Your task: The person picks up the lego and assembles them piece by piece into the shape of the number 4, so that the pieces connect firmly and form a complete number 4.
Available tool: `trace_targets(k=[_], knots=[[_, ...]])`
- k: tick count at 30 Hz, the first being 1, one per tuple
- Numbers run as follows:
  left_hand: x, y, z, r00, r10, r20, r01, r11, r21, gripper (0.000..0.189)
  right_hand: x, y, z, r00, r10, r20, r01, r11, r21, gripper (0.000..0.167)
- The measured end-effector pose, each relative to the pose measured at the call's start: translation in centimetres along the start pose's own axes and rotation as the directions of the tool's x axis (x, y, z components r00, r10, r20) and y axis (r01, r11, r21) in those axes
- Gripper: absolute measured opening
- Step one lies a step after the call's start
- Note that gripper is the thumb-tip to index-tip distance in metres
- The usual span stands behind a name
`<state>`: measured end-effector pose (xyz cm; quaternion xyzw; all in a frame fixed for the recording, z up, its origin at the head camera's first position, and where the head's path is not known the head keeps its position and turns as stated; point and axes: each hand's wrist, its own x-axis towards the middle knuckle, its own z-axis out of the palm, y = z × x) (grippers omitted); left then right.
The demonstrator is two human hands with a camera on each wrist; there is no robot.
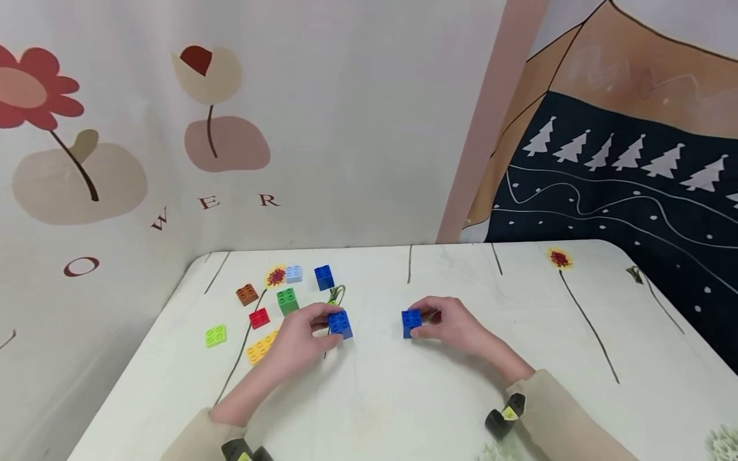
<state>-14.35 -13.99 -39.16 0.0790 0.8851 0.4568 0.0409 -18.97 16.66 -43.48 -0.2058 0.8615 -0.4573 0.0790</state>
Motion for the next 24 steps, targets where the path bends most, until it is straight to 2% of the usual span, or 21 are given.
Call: trace_targets(k=[7,12,24], knots=[[1.7,0.3,0.7,1.0,-0.004,0.01,0.004,1.0,-0.013,0.042,0.1,0.1,0.1,1.0,0.001,0.007,-0.001,1.0,0.0,0.035],[2.5,0.5,1.5,1.0,-0.009,0.01,0.01,0.998,-0.054,0.041,0.0,0.1,0.1,1.0,0.015,0.003,-0.015,1.0,-0.003,0.035],[3.6,1.4,3.3,0.999,0.035,0.011,-0.034,0.993,-0.112,0.039,0.2,0.5,0.4,1.0,0.019,-0.016,-0.019,1.0,0.014,0.036]])
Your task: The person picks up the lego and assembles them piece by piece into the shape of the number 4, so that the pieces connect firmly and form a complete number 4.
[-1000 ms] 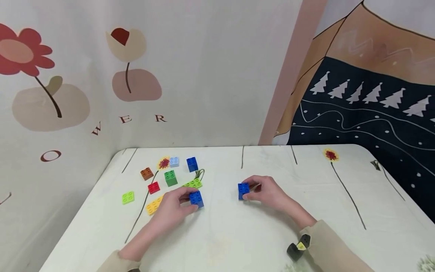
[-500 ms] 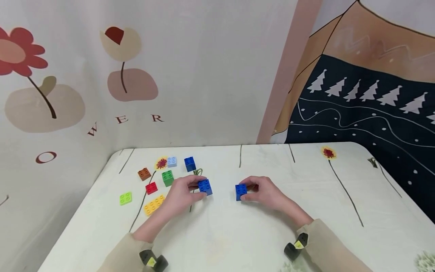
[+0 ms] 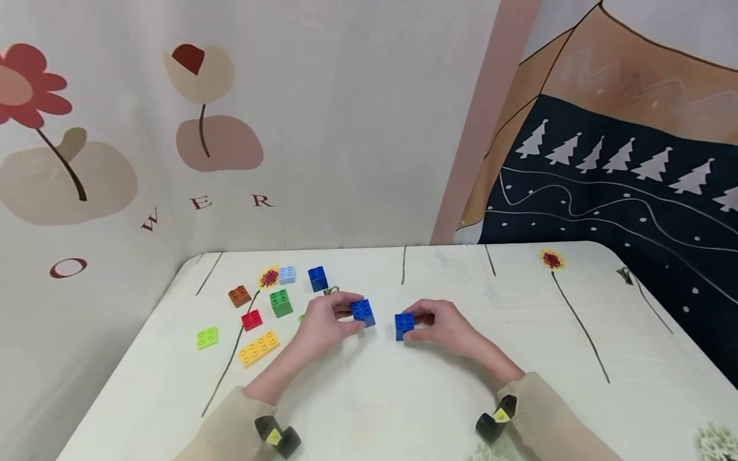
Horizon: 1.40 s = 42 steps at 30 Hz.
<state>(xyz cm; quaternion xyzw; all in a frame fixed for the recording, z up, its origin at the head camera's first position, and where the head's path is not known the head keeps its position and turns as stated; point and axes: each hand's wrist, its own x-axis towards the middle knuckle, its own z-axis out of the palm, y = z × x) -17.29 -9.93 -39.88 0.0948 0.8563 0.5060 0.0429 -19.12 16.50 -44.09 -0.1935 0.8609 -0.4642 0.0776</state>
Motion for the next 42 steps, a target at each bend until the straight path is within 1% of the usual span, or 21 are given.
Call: trace_targets(k=[4,7,10,13,18,23,27,32,37,42], knots=[[0.3,0.3,0.7,0.999,0.025,0.03,-0.025,1.0,-0.016,0.04,0.0,-0.1,0.0,1.0,0.018,-0.004,-0.018,1.0,0.007,0.035],[0.5,0.6,1.2,0.996,0.056,0.07,-0.052,0.997,-0.048,0.041,0.0,-0.1,0.0,1.0,0.018,-0.012,-0.018,1.0,0.013,0.034],[0.7,0.7,1.8,0.99,0.099,0.1,-0.09,0.992,-0.087,0.04,0.2,0.0,-0.1,1.0,-0.009,-0.01,0.009,0.999,0.032,0.033],[0.9,0.7,2.2,0.986,0.121,0.112,-0.107,0.987,-0.12,0.039,0.3,0.1,-0.1,0.999,-0.032,-0.003,0.032,0.998,0.059,0.034],[1.2,0.8,2.8,0.982,0.128,0.136,-0.11,0.984,-0.138,0.039,0.4,0.1,-0.1,1.0,-0.028,0.004,0.028,0.997,0.075,0.035],[1.4,1.0,3.2,0.976,0.141,0.169,-0.111,0.978,-0.176,0.039,0.5,-0.1,-0.1,1.0,-0.02,0.009,0.019,0.998,0.055,0.035],[1.6,1.1,3.4,0.971,0.158,0.179,-0.121,0.972,-0.2,0.038,0.6,-0.1,-0.1,1.0,-0.019,0.017,0.018,0.998,0.057,0.035],[1.8,0.9,3.7,0.969,0.155,0.194,-0.116,0.973,-0.202,0.038,0.4,0.0,0.0,1.0,-0.006,0.011,0.005,0.997,0.076,0.034],[2.0,0.9,4.0,0.966,0.176,0.191,-0.134,0.968,-0.214,0.037,0.3,0.0,0.1,1.0,0.011,0.013,-0.012,0.996,0.085,0.033],[2.0,1.0,4.3,0.965,0.191,0.177,-0.159,0.971,-0.18,0.037,0.2,-0.1,0.1,1.0,0.02,0.016,-0.021,0.996,0.089,0.032]])
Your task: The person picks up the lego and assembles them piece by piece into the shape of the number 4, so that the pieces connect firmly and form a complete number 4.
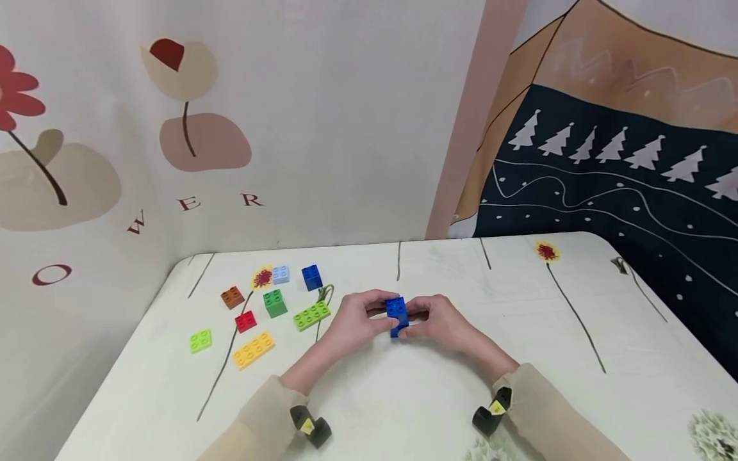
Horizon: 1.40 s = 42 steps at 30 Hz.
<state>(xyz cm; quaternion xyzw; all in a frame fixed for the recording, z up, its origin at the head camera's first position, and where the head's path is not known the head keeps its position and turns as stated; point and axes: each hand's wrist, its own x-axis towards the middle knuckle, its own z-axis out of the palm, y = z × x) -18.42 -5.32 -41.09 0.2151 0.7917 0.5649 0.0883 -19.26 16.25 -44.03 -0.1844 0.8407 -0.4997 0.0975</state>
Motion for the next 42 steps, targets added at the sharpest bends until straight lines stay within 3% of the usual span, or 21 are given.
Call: trace_targets(k=[16,25,42], knots=[[-0.13,0.14,-0.15,0.999,-0.019,-0.026,0.019,1.0,0.0,0.03,0.07,0.1,0.21,1.0,-0.01,-0.005,0.01,1.0,-0.015,0.032],[-0.19,0.3,-0.13,0.999,-0.009,-0.031,0.009,1.0,0.017,0.027,-0.14,0.27,-0.21,0.999,-0.013,0.035,0.012,1.0,0.015,0.035],[0.19,0.26,0.01,0.999,-0.025,-0.031,0.025,1.0,0.012,0.028,-0.14,0.44,-0.39,1.0,0.003,0.012,-0.004,0.998,0.061,0.037]])
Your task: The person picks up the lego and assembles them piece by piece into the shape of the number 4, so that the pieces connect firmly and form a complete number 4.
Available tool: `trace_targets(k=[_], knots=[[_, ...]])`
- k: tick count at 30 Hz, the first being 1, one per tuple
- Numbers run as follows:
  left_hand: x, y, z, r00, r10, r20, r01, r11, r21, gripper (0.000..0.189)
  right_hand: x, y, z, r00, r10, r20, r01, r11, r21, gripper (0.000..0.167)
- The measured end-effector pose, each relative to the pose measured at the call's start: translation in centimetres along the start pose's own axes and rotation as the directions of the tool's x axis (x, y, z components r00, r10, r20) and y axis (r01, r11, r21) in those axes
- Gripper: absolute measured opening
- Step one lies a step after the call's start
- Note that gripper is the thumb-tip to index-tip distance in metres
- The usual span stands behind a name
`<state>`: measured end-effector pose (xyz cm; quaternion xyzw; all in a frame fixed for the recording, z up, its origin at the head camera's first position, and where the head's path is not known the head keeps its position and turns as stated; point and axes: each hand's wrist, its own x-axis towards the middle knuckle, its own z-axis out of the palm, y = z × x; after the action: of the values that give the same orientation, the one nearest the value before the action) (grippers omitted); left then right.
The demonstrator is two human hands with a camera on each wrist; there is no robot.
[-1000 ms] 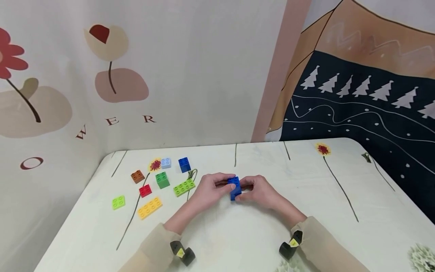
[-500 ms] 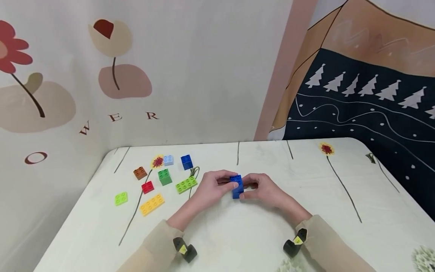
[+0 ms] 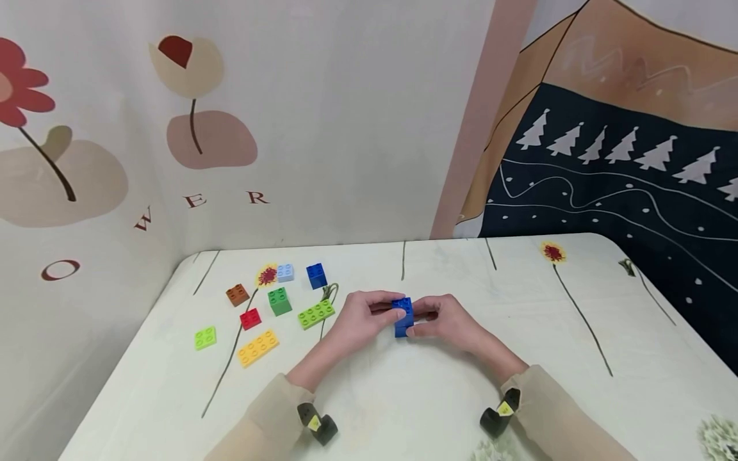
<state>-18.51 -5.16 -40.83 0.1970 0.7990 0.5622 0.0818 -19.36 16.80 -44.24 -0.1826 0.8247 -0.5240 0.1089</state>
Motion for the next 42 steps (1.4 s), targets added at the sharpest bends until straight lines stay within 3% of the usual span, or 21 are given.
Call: trace_targets(k=[6,13,23,32,38,42], knots=[[-0.3,0.1,0.0,1.0,0.007,0.001,-0.007,1.0,0.027,0.029,0.0,0.1,0.1,1.0,-0.011,0.022,0.011,1.0,0.013,0.038],[0.4,1.0,-0.4,0.997,-0.049,0.057,0.042,0.992,0.117,0.029,0.0,0.2,-0.2,1.0,-0.005,0.016,0.004,1.0,0.016,0.036],[0.6,1.4,-0.6,0.994,-0.072,0.083,0.062,0.991,0.12,0.029,0.0,0.2,-0.2,1.0,0.009,0.009,-0.009,0.999,0.036,0.036],[0.2,0.2,-0.3,0.999,-0.013,0.041,0.012,0.999,0.045,0.03,0.0,0.2,0.0,1.0,0.006,-0.007,-0.005,0.998,0.056,0.036],[-0.5,0.2,-0.7,0.997,0.02,0.079,-0.027,0.996,0.085,0.04,0.1,0.4,0.1,1.0,-0.011,0.01,0.011,1.0,0.02,0.035],[-1.3,0.4,-1.7,0.999,0.001,0.041,-0.005,0.993,0.12,0.049,0.1,0.3,-0.2,1.0,0.004,0.015,-0.003,1.0,-0.012,0.034]])
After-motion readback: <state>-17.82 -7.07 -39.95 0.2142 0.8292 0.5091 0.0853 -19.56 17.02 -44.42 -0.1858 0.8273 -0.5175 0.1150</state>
